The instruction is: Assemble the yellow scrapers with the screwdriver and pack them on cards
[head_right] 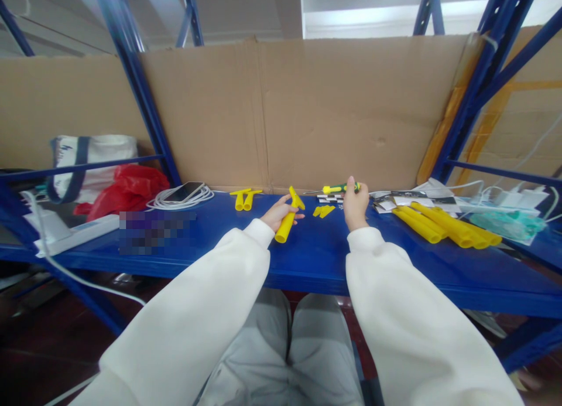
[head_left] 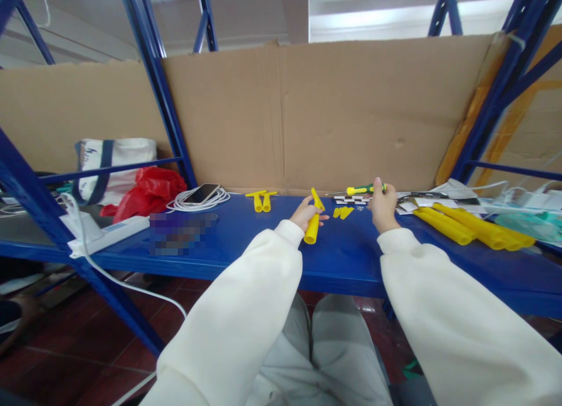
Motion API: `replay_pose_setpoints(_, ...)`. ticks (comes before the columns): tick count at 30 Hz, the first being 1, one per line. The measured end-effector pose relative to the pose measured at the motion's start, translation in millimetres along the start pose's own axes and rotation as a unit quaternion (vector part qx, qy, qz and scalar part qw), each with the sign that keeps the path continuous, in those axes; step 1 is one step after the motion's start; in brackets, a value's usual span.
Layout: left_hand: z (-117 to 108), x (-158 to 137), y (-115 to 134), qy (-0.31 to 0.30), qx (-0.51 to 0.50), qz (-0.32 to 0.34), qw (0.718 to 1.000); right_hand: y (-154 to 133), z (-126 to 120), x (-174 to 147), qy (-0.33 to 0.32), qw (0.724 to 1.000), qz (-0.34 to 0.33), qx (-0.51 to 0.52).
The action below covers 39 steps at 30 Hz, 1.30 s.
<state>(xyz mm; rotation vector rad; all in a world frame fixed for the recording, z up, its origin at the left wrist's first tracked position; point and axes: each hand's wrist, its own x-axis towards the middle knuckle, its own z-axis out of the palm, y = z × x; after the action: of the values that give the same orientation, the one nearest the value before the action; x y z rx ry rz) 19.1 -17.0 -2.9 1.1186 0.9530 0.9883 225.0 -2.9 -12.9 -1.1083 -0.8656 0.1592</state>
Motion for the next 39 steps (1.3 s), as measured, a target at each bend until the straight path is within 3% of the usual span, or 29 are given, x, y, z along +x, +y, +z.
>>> replay_pose_setpoints(8, 1, -1, 1, -0.008, 0.011, -0.004, 1.000, -15, 4, -12, -0.065, 0.991, 0.084, 0.078)
replay_pose_setpoints(26, 2, -4, 3, -0.042, 0.001, -0.021, 0.999, -19, 4, -15, -0.056, 0.991, 0.106, 0.067)
replay_pose_setpoints(33, 1, -3, 4, -0.057, -0.021, -0.031, 0.998, -8, 4, -9, -0.076, 0.988, 0.093, 0.098)
replay_pose_setpoints(39, 2, -6, 6, -0.045, -0.007, -0.031, 0.998, -15, 3, -13, -0.093, 0.984, 0.105, 0.114)
